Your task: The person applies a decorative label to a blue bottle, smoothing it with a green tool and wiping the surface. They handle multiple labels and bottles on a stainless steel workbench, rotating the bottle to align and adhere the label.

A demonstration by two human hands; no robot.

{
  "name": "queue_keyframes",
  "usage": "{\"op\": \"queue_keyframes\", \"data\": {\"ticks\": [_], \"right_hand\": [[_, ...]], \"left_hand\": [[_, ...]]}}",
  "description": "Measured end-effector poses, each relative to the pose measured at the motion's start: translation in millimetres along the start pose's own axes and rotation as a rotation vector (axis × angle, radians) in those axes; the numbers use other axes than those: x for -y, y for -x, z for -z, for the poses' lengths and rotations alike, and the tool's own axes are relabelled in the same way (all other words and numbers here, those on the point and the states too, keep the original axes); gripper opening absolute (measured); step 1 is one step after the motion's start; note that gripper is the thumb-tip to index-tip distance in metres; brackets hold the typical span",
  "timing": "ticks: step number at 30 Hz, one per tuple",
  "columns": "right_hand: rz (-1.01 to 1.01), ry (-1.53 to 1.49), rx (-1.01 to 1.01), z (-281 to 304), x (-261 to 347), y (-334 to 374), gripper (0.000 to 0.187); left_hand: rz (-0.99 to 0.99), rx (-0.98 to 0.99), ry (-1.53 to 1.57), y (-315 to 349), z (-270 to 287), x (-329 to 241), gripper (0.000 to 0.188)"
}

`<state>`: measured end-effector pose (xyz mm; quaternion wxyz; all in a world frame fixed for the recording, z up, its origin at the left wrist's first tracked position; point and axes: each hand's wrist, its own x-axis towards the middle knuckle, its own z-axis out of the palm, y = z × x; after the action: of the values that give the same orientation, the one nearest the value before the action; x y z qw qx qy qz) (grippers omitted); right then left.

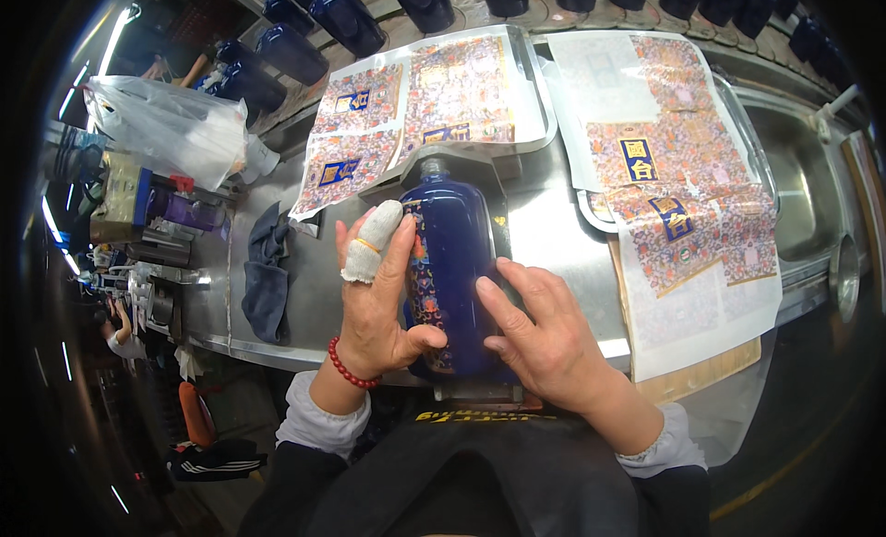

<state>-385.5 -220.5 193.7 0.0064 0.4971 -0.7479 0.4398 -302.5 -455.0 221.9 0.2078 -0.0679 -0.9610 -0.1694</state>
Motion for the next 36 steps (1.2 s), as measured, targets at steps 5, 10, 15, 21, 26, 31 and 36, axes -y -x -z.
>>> {"op": "queue_keyframes", "data": {"ticks": [5, 10, 15, 21, 26, 31, 36], "right_hand": [[0.0, -0.011, 0.002, -0.4, -0.9, -0.3, 0.068], [0.0, -0.007, -0.001, 0.3, -1.0, -0.1, 0.068], [0.006, -0.012, -0.004, 0.3, -1.4, -0.7, 0.068], [0.017, -0.01, -0.01, 0.1, -0.5, -0.3, 0.066], [0.014, 0.005, -0.012, -0.2, 0.9, -0.5, 0.066], [0.01, 0.006, -0.009, -0.1, 1.8, -0.8, 0.066], [0.009, 0.005, -0.013, -0.1, 2.2, -0.9, 0.067]], "left_hand": [[-0.005, 0.017, -0.016, -7.2, 2.4, 1.1, 0.105], [0.004, 0.015, -0.021, -8.0, 2.8, -1.4, 0.106], [0.003, 0.005, -0.054, -5.1, 0.8, -10.6, 0.11], [0.052, -0.021, 0.04, -8.6, 5.2, -7.9, 0.109], [0.045, 0.026, -0.059, -12.2, 5.7, -9.7, 0.108], [0.041, 0.052, -0.08, -14.9, 7.6, -9.2, 0.107], [0.032, 0.017, -0.095, -17.3, 7.0, -10.7, 0.106]]}}
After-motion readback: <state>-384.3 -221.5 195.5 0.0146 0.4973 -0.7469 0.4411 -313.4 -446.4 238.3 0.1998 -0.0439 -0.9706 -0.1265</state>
